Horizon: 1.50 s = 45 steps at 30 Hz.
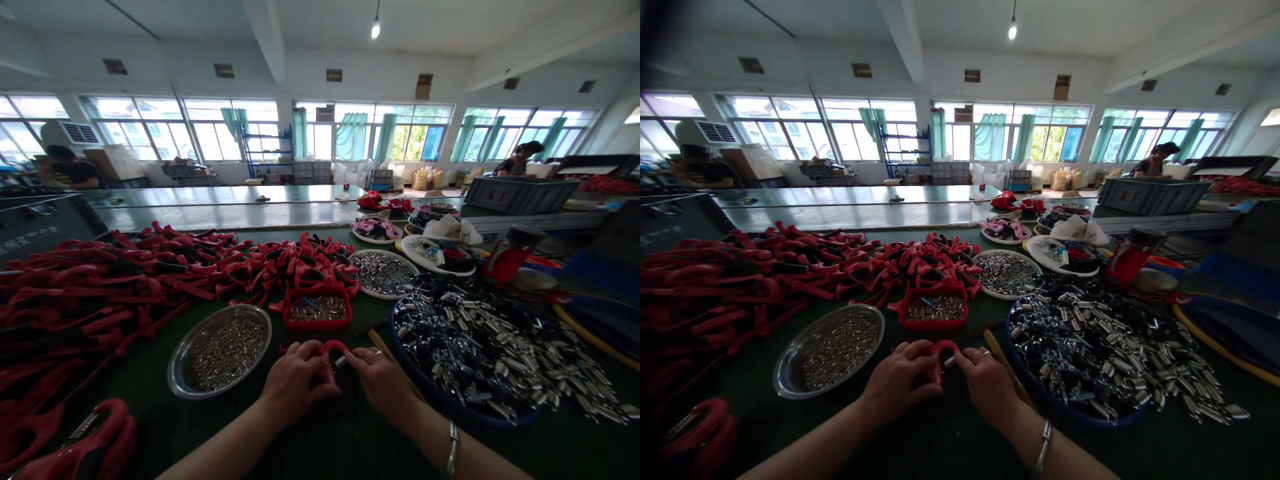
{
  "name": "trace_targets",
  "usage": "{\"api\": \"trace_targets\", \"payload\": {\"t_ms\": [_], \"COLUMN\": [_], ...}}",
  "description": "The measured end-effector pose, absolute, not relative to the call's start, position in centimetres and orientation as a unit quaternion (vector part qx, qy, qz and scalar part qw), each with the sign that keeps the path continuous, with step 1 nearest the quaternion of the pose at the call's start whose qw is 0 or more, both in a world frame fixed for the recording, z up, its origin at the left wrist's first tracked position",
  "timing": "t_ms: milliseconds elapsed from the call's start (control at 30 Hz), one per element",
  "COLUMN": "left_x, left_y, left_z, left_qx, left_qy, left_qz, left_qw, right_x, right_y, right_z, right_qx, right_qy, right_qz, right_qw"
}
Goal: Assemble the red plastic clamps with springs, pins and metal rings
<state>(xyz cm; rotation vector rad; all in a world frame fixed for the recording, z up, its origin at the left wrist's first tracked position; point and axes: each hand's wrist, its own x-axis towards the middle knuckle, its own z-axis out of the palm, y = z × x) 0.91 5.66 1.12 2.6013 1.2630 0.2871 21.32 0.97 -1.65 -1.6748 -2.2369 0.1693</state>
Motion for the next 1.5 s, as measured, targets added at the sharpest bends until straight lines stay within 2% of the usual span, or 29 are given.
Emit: {"api": "trace_targets", "payload": {"t_ms": [267, 433, 567, 633, 700, 900, 1133, 1300, 1500], "left_x": [1.0, 0.9, 0.8, 0.9, 1.1, 1.0, 0.3, -0.5, -0.9], "left_y": [4.1, 5.2, 7.7, 9.3, 10.6, 10.9, 8.0, 7.4, 7.3], "left_z": [-1.0, 2.6, 6.4, 6.6, 5.7, 1.9, 1.5, 0.6, -0.1], "left_qx": [0.868, 0.893, 0.875, 0.844, 0.821, 0.803, 0.812, 0.812, 0.795], "left_qy": [0.472, 0.425, 0.412, 0.43, 0.457, 0.547, 0.553, 0.541, 0.554], "left_qz": [0.092, 0.071, 0.013, -0.025, -0.04, 0.022, 0.132, 0.156, 0.153], "left_qw": [0.122, 0.131, 0.252, 0.32, 0.34, 0.237, 0.132, 0.154, 0.193], "right_x": [21.5, 21.8, 21.8, 21.8, 21.8, 21.9, 20.7, 20.2, 19.3], "right_y": [0.6, 0.9, 1.7, 2.4, 3.4, 6.0, 5.4, 5.6, 11.4], "right_z": [-1.2, -0.9, 0.2, 0.5, 0.4, -1.4, -1.1, 0.4, 2.6], "right_qx": [-0.572, -0.55, -0.539, -0.531, -0.53, -0.555, -0.614, -0.637, -0.642], "right_qy": [-0.795, -0.799, -0.786, -0.784, -0.78, -0.747, -0.703, -0.71, -0.732], "right_qz": [0.079, 0.096, 0.158, 0.195, 0.218, 0.275, 0.257, 0.175, 0.082], "right_qw": [0.185, 0.224, 0.258, 0.256, 0.25, 0.241, 0.251, 0.242, 0.212]}}
